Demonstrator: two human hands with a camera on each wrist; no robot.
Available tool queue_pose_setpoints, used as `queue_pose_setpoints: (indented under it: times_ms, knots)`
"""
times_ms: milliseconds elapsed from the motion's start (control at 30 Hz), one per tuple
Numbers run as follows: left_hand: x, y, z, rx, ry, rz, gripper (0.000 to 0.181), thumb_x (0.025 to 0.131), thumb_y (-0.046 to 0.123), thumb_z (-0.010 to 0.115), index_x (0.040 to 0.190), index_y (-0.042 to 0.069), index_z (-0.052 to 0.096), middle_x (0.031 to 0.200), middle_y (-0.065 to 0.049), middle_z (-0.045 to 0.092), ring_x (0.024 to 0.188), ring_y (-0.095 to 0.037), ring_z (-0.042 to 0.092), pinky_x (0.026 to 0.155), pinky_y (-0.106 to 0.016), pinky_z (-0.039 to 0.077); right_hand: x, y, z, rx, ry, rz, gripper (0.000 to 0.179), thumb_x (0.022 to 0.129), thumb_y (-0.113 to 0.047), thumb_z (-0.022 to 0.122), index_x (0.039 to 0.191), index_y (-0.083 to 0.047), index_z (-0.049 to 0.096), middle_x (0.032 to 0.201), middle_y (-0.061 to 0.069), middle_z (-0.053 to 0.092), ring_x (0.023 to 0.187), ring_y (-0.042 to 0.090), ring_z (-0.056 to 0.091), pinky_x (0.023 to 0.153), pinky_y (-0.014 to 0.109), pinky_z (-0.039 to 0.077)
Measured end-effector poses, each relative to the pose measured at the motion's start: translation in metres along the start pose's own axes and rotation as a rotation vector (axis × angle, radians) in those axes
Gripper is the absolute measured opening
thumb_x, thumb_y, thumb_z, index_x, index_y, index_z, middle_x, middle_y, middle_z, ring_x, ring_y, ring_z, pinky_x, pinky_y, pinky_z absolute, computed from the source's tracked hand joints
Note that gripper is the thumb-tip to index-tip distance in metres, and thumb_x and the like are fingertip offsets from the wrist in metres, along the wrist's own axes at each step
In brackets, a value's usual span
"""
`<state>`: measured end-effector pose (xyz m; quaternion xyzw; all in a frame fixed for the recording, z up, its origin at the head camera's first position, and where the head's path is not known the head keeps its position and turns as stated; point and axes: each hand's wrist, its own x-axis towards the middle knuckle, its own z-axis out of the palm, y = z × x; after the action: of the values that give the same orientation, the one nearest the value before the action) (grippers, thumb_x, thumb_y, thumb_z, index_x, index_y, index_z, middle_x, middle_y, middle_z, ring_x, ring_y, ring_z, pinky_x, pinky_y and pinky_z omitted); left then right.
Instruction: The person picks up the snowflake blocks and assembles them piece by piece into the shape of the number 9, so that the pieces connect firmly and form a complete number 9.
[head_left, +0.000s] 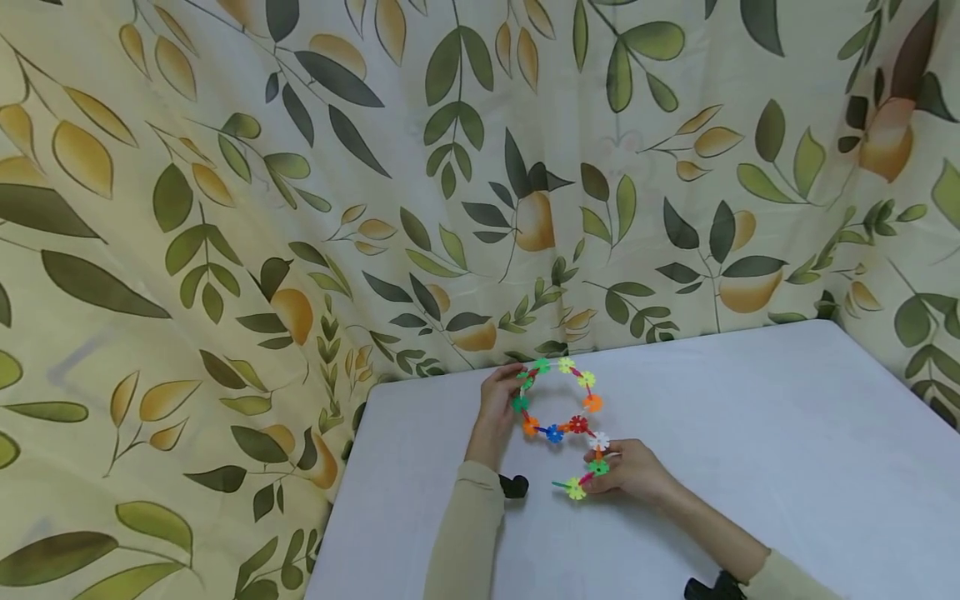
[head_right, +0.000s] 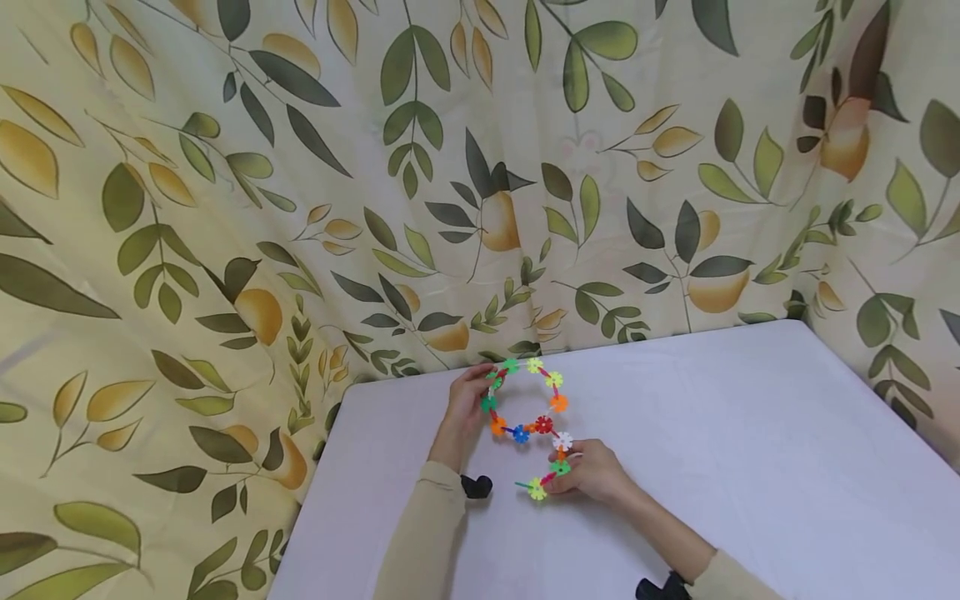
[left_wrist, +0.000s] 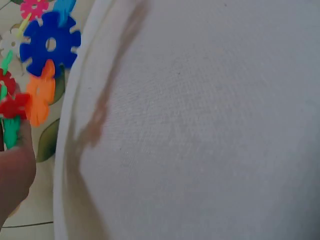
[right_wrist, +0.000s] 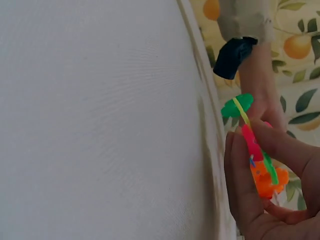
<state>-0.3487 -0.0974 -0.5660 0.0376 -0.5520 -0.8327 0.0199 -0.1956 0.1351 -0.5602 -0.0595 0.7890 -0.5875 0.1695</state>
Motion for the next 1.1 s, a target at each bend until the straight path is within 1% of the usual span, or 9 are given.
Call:
queue_pose_setpoints:
  times_ms: [100,200,300,433,567,667,867,967,1100]
  knots:
    - [0.005,-0.007,0.002,0.022,0.072,-0.004,0.037,0.085,-0.016,0.067,0.121,-0.02,0.063,0.106,-0.019,0.073,0.079,-0.013,0.066,0.073,-0.021,0.056,0.003,-0.001,0.005,-0.155,0.09,0.026,0.083,0.072,-0.022,0.097,0.133,0.014,0.054,0.083,0.006,0.075,0.09,0.026,0.067,0.079,0.039,0.055]
    - [0.009,-0.013,0.005,0.06,0.11,-0.008,0.031,0.084,-0.013,0.069,0.115,-0.014,0.068,0.097,-0.01,0.074,0.078,-0.013,0.065,0.073,-0.022,0.055,0.005,0.001,0.008,-0.235,0.148,0.045,0.096,0.068,-0.026,0.099,0.136,0.013,0.044,0.084,0.002,0.072,0.091,0.023,0.062,0.079,0.039,0.052]
    - [0.012,-0.017,0.006,0.077,0.116,-0.019,0.033,0.084,-0.014,0.069,0.116,-0.015,0.068,0.095,-0.007,0.073,0.081,-0.014,0.066,0.075,-0.023,0.056,0.008,0.003,0.01,-0.239,0.162,0.061,0.094,0.067,-0.026,0.099,0.133,0.012,0.044,0.087,0.004,0.071,0.088,0.022,0.061,0.075,0.037,0.051]
    - [0.014,-0.019,0.007,0.094,0.12,-0.044,0.035,0.084,-0.012,0.068,0.12,-0.015,0.066,0.1,-0.009,0.074,0.084,-0.016,0.066,0.078,-0.025,0.055,0.011,0.004,0.012,-0.257,0.168,0.07,0.092,0.067,-0.028,0.099,0.131,0.013,0.048,0.086,0.004,0.071,0.089,0.022,0.06,0.074,0.036,0.053]
    - [0.017,-0.021,0.007,0.115,0.124,-0.072,0.028,0.088,-0.006,0.068,0.115,-0.011,0.07,0.104,-0.011,0.074,0.09,-0.018,0.066,0.083,-0.03,0.056,0.015,0.003,0.013,-0.243,0.172,0.072,0.095,0.066,-0.028,0.1,0.135,0.013,0.05,0.083,0.004,0.067,0.084,0.022,0.058,0.069,0.034,0.051]
    - [0.019,-0.022,0.007,0.125,0.11,-0.089,0.024,0.089,-0.003,0.068,0.113,-0.007,0.072,0.109,-0.015,0.075,0.098,-0.022,0.068,0.087,-0.033,0.057,0.018,0.002,0.013,-0.229,0.186,0.063,0.097,0.065,-0.025,0.1,0.141,0.012,0.051,0.081,0.007,0.06,0.077,0.022,0.054,0.063,0.033,0.046]
    - [0.027,-0.023,0.005,0.114,0.019,-0.069,0.035,0.093,-0.001,0.067,0.125,-0.014,0.066,0.127,-0.027,0.069,0.108,-0.027,0.069,0.097,-0.036,0.055,0.022,0.0,0.01,-0.203,0.19,0.055,0.096,0.068,-0.02,0.098,0.147,0.007,0.05,0.076,0.007,0.057,0.068,0.021,0.053,0.059,0.031,0.04]
    - [0.028,-0.022,0.006,0.146,-0.012,-0.082,0.036,0.096,0.002,0.065,0.13,-0.011,0.065,0.132,-0.026,0.066,0.113,-0.026,0.067,0.102,-0.037,0.052,0.024,-0.001,0.008,-0.2,0.187,0.046,0.093,0.069,-0.016,0.097,0.146,0.007,0.05,0.079,0.007,0.058,0.066,0.019,0.056,0.059,0.031,0.042]
    - [0.025,-0.017,0.011,0.262,-0.009,-0.115,0.037,0.099,0.012,0.064,0.133,-0.002,0.068,0.134,-0.015,0.067,0.12,-0.025,0.061,0.107,-0.038,0.046,0.024,-0.004,0.004,-0.195,0.181,0.041,0.091,0.069,-0.011,0.095,0.145,0.008,0.05,0.084,0.007,0.061,0.067,0.018,0.059,0.06,0.031,0.048]
